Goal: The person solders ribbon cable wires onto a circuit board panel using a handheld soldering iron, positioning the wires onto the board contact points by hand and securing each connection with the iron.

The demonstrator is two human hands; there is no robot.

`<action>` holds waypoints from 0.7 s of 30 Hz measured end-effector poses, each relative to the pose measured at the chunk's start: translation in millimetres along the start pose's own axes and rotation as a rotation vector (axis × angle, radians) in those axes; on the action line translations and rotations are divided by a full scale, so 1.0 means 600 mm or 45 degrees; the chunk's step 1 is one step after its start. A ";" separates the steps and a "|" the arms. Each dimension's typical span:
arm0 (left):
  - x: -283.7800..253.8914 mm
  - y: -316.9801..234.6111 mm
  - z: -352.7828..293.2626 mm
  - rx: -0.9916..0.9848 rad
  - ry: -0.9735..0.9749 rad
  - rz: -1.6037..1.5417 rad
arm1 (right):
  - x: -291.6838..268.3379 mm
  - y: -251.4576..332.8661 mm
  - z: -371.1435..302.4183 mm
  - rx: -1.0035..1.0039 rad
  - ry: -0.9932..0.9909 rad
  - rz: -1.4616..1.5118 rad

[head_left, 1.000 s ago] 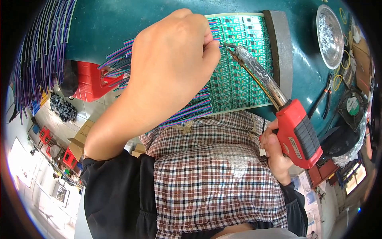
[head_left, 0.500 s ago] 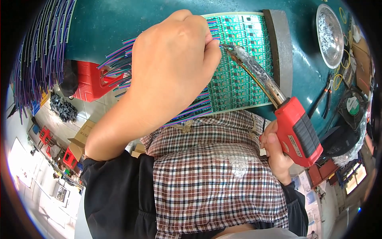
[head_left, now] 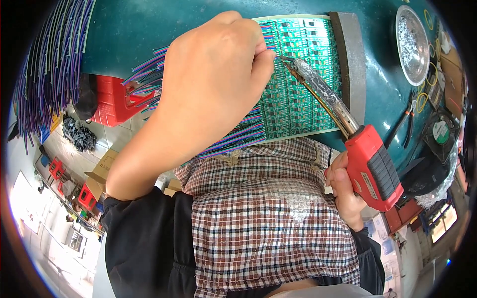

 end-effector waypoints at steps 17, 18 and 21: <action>-0.002 0.001 0.000 0.015 0.061 -0.038 | 0.000 -0.003 -0.004 -0.017 -0.029 0.010; -0.002 0.001 0.001 0.016 0.060 -0.038 | -0.001 -0.005 -0.004 -0.017 -0.029 0.010; -0.002 0.001 0.002 0.020 0.062 -0.046 | -0.009 -0.007 -0.005 -0.051 0.019 -0.008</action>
Point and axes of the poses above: each hand's wrist, its own z-axis towards the middle knuckle, its own x-axis out of the palm, y = z × x, the point moved 6 cm from there along z, towards the middle knuckle, and after that the axes turned 8 degrees about -x, right-handed, at the moved point
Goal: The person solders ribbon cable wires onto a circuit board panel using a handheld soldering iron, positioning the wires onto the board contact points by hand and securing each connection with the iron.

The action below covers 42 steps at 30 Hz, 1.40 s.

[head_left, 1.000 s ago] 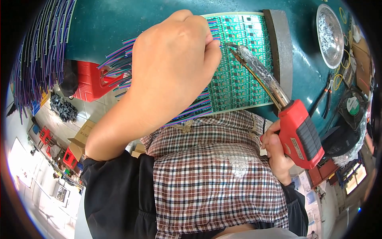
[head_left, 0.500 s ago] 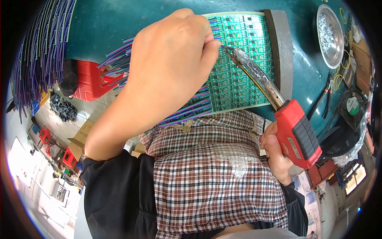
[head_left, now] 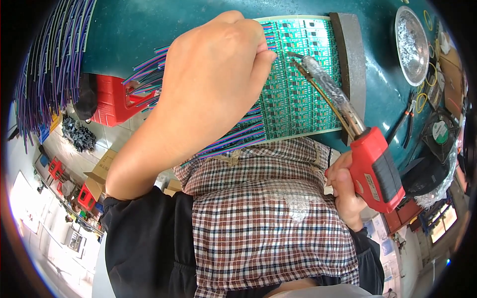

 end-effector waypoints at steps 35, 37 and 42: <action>-0.041 0.034 0.122 -0.080 0.175 0.055 | -0.094 0.024 0.026 -0.266 -1.044 0.110; -0.043 0.036 0.119 -0.088 0.134 0.026 | -0.089 0.024 0.022 -0.269 -1.009 0.146; -0.040 0.032 0.120 -0.066 0.077 -0.002 | -0.078 0.020 0.017 -0.224 -0.934 0.187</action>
Point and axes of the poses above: each hand's wrist, its own z-axis towards the middle knuckle, its own x-axis out of the palm, y = z × x, the point moved 6 cm from there along z, towards the middle knuckle, and after that the axes turned 8 degrees about -x, right-handed, at the moved point
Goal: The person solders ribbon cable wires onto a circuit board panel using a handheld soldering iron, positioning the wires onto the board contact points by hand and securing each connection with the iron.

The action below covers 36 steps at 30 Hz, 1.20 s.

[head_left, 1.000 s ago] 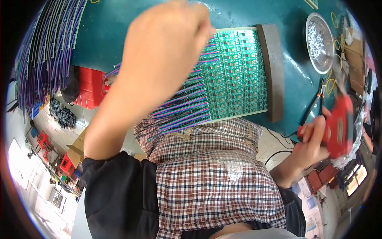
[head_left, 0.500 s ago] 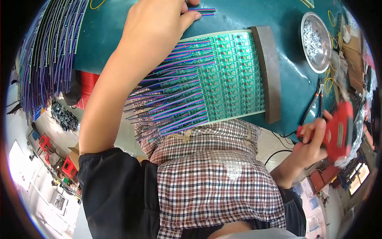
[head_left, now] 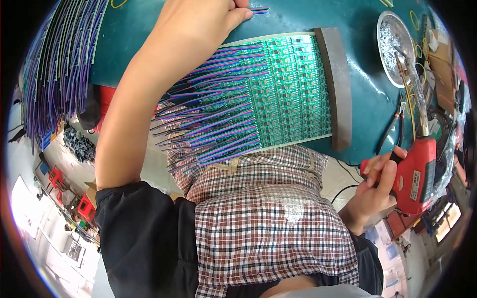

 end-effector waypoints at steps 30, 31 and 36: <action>0.048 -0.035 -0.136 -0.021 -0.079 -0.041 | 0.036 -0.024 -0.080 0.382 0.921 -0.138; 0.047 -0.035 -0.136 -0.028 -0.074 -0.009 | 0.037 -0.024 -0.080 0.380 0.900 -0.119; 0.034 -0.033 -0.131 0.024 -0.087 0.058 | 0.040 -0.025 -0.081 0.377 0.878 -0.109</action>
Point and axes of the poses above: each hand's wrist, its own z-axis towards the middle knuckle, its own x-axis out of the palm, y = z × x, the point moved 6 cm from there along z, towards the middle knuckle, and after that the axes turned 8 degrees about -x, right-handed, at the moved point
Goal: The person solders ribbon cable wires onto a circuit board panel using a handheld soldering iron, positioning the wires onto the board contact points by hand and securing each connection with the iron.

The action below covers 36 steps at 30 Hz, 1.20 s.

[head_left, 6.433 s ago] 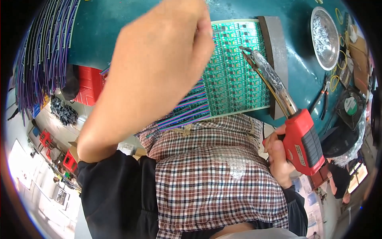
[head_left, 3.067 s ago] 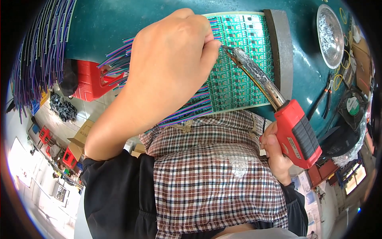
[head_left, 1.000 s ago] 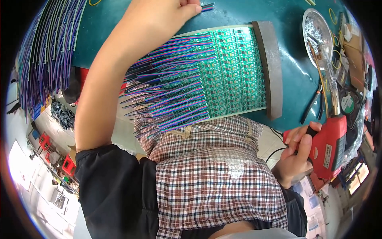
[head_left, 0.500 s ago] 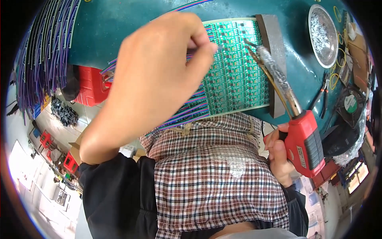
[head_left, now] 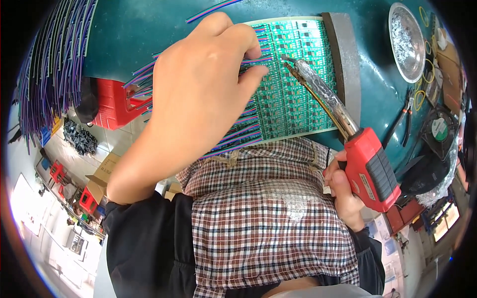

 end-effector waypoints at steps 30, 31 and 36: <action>-0.024 -0.023 0.048 0.194 0.517 0.240 | 0.010 0.004 0.014 -0.042 0.093 -0.028; -0.020 -0.023 0.049 0.179 0.541 0.236 | 0.006 0.000 0.012 -0.084 0.088 -0.052; -0.013 -0.022 0.053 0.185 0.571 0.221 | -0.002 0.012 0.016 -0.075 0.004 -0.015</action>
Point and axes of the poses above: each hand's wrist, its own z-axis towards the middle knuckle, its own x-axis out of the palm, y = z × x, the point moved 6 cm from there along z, towards the middle knuckle, and after that the axes turned 8 degrees about -x, right-handed, at the moved point
